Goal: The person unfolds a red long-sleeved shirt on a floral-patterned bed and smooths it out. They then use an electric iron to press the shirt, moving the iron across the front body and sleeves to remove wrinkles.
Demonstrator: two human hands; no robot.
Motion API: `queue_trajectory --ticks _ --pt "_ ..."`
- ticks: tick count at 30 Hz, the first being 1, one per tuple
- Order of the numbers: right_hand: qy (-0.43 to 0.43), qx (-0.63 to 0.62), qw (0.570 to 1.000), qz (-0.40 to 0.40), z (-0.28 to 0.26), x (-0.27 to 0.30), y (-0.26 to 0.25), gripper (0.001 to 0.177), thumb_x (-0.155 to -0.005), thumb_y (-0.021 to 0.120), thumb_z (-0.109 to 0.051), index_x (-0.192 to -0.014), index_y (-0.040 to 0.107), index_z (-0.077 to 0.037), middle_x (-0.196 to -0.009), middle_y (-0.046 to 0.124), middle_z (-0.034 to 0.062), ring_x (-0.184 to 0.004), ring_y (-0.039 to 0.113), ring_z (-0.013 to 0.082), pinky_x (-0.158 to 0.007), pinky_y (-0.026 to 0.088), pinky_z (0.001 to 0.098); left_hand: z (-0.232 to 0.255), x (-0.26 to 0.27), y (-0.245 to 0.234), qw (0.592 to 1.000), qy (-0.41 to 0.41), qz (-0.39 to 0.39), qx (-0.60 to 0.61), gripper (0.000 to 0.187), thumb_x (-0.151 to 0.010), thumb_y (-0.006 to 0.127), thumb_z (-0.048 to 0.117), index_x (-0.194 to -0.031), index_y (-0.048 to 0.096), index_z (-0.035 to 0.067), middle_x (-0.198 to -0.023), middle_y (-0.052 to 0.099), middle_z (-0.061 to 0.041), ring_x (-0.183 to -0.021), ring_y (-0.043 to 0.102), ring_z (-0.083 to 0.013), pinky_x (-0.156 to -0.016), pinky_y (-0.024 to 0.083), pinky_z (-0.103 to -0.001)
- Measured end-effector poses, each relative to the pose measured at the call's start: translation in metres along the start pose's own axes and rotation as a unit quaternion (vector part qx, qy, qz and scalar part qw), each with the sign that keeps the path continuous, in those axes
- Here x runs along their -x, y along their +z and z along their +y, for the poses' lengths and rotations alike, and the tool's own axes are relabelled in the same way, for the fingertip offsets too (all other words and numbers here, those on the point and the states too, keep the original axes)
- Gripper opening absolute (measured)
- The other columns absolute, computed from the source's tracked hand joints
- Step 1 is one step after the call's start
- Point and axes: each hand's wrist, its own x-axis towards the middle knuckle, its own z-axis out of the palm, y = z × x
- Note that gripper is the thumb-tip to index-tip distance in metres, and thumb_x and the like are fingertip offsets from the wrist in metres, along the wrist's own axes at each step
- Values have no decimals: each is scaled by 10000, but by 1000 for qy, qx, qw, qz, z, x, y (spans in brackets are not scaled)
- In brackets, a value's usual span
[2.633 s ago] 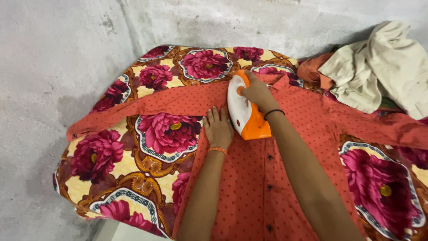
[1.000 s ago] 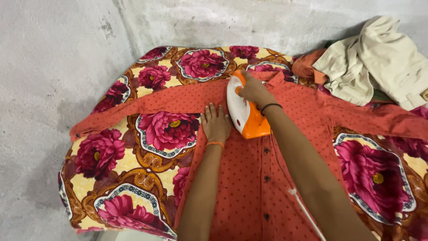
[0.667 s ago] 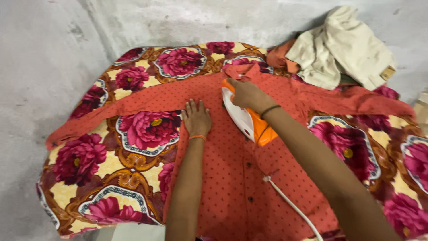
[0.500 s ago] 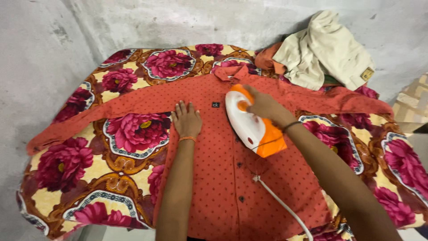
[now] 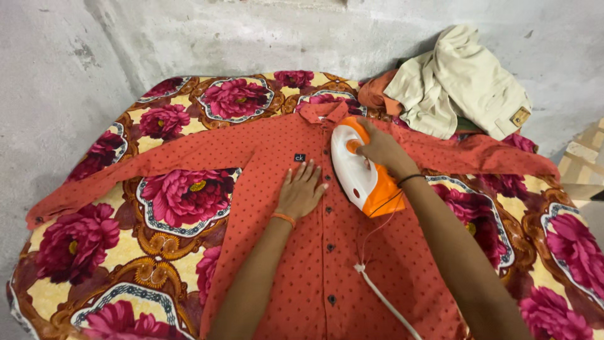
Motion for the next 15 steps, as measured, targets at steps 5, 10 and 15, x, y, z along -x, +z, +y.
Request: queue_trajectory --ticks 5,10,15 --pt "7 -31 999 28 11 -39 12 910 -745 747 -238 -1578 386 -172 -1326 648 255 -1245 634 377 -1048 485 420 -3 -2 0 1000 -5 -17 -1 719 -1019 348 573 -1588 311 135 -1684 219 -74 -1562 142 -247 -1242 72 -538" --pt "-9 -49 998 47 16 -57 18 883 -787 765 -270 -1569 374 -149 -1441 581 227 -1315 573 382 -1073 457 425 -3 0 -4 1000 -17 -18 0 704 -1021 340 571 -1596 324 165 -1701 213 -74 -1579 139 -255 -1262 75 -522" --pt "2 -26 1000 -17 13 -47 7 982 -751 779 -224 -1604 294 -180 -1449 562 230 -1348 540 384 -1100 433 435 -5 -7 -3 999 -13 -42 -14 719 -1013 288 593 -1601 247 181 -1687 138 -72 -1556 73 -276 -1229 38 -536"
